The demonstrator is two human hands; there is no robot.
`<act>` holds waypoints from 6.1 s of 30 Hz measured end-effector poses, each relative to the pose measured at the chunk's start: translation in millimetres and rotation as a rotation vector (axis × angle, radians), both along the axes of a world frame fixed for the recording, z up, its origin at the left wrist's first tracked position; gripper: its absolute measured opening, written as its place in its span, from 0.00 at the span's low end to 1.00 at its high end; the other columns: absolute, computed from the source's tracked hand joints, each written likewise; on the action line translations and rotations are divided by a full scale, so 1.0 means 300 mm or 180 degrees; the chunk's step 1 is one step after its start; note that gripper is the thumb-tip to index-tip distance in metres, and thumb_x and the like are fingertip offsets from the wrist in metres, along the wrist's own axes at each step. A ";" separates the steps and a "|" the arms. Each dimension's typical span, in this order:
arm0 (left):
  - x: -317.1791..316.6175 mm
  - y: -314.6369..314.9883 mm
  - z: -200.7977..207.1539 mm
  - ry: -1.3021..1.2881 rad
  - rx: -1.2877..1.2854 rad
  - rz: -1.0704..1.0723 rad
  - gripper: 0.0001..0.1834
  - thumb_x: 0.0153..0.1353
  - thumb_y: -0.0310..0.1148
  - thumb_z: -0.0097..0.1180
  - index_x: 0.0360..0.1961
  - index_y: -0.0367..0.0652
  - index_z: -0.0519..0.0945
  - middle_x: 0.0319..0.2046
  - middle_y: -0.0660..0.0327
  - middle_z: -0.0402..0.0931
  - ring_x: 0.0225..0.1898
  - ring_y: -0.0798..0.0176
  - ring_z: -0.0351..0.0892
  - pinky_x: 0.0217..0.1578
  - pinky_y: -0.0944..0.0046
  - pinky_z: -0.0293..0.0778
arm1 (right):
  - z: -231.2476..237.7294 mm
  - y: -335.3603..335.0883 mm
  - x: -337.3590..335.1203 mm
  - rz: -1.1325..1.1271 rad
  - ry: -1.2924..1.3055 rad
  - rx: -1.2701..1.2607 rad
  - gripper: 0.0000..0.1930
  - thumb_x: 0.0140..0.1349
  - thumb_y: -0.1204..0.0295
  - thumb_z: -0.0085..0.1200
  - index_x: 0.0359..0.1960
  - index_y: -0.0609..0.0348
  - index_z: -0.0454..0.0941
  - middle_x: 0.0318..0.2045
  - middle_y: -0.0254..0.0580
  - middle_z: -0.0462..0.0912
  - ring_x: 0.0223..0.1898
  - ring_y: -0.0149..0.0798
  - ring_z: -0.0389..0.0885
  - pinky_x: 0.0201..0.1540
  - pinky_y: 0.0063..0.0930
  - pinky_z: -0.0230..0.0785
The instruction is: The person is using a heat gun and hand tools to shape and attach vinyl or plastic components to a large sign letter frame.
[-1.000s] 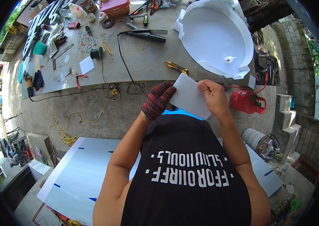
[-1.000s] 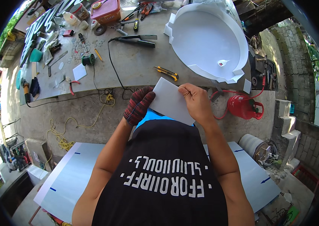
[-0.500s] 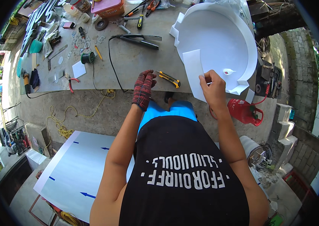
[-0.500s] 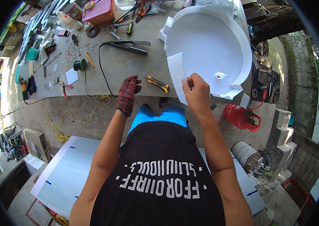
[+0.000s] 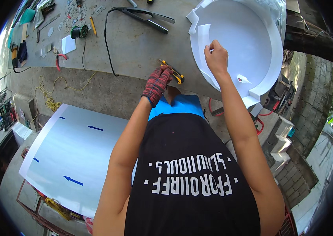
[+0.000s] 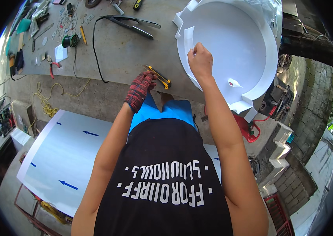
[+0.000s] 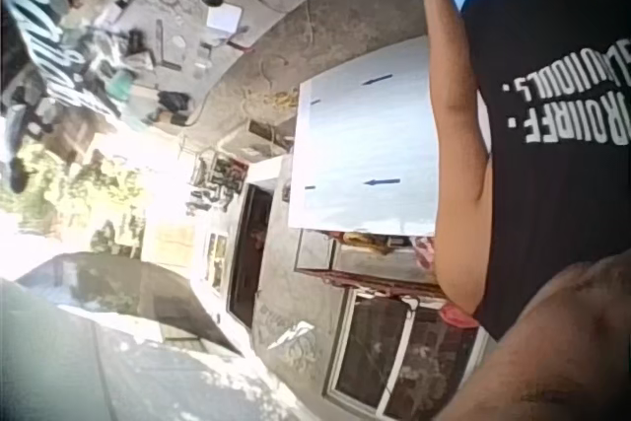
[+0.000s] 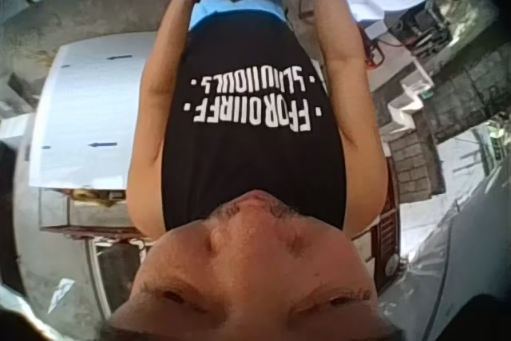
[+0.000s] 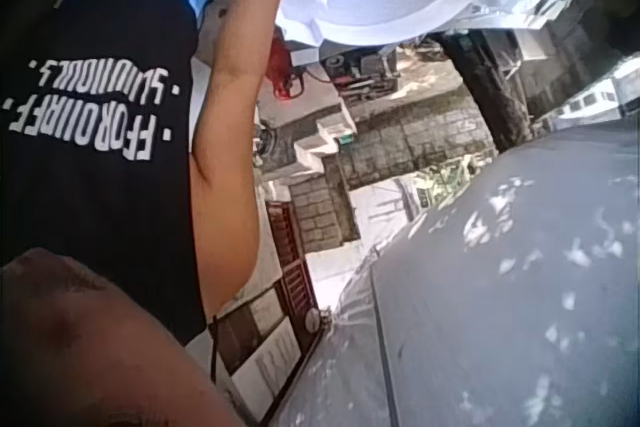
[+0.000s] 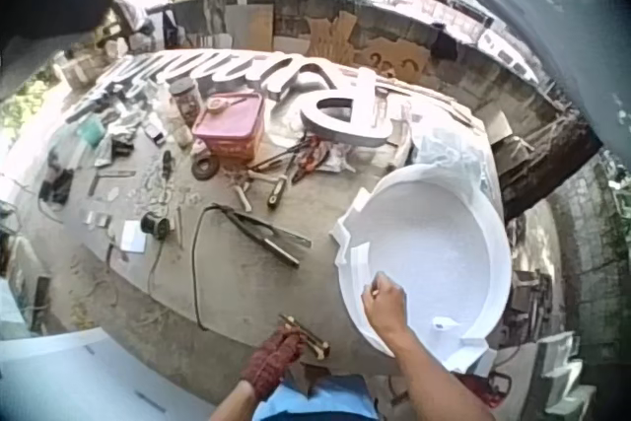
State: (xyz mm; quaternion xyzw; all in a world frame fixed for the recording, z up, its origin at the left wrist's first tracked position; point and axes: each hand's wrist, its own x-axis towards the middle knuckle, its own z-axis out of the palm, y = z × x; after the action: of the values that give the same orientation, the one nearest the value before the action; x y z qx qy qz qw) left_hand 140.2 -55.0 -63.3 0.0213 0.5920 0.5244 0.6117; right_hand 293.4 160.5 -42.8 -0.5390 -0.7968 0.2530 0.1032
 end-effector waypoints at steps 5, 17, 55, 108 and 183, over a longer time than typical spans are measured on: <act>-0.002 0.118 -0.131 -0.0032 -0.0076 -0.0012 0.18 0.78 0.40 0.51 0.61 0.43 0.77 0.49 0.62 0.83 0.42 0.70 0.80 0.46 0.68 0.79 | -0.084 -0.016 0.020 0.0172 -0.0117 0.0005 0.10 0.64 0.70 0.60 0.30 0.62 0.74 0.28 0.52 0.83 0.31 0.56 0.84 0.39 0.49 0.74; 0.183 0.239 -0.209 0.0767 0.0064 -0.0916 0.31 0.71 0.45 0.58 0.69 0.38 0.72 0.55 0.53 0.81 0.51 0.59 0.81 0.56 0.60 0.76 | -0.088 -0.037 -0.009 0.0266 -0.0161 0.0060 0.11 0.63 0.70 0.62 0.30 0.63 0.75 0.28 0.53 0.83 0.30 0.56 0.84 0.38 0.49 0.74; 0.318 0.585 -0.113 0.1390 -0.1471 -0.1070 0.53 0.62 0.40 0.62 0.78 0.35 0.43 0.69 0.36 0.56 0.67 0.39 0.70 0.62 0.47 0.75 | -0.080 -0.269 0.276 0.0074 -0.0440 -0.0348 0.11 0.64 0.72 0.61 0.44 0.65 0.87 0.34 0.58 0.86 0.35 0.55 0.87 0.43 0.43 0.77; 0.084 0.616 -0.066 0.6091 0.2029 -0.4893 0.04 0.54 0.29 0.63 0.30 0.51 0.88 0.32 0.63 0.86 0.46 0.57 0.84 0.54 0.58 0.73 | -0.104 -0.321 0.268 0.0104 -0.0153 0.0184 0.09 0.67 0.74 0.58 0.45 0.64 0.86 0.36 0.54 0.86 0.35 0.57 0.86 0.41 0.44 0.78; 0.145 0.642 -0.050 0.5676 0.1647 -0.5922 0.07 0.63 0.43 0.62 0.40 0.63 0.89 0.41 0.68 0.86 0.50 0.60 0.82 0.52 0.49 0.71 | 0.010 -0.625 0.489 -0.0383 0.0430 0.0027 0.10 0.61 0.79 0.58 0.43 0.57 0.82 0.40 0.42 0.82 0.46 0.48 0.80 0.50 0.42 0.70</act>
State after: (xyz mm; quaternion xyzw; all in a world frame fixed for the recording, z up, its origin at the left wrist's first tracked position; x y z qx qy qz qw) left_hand 183.8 137.7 -78.4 0.8713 0.4372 -0.1870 0.1216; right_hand 440.2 -26.9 -39.7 -0.5671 -0.7552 0.2788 0.1740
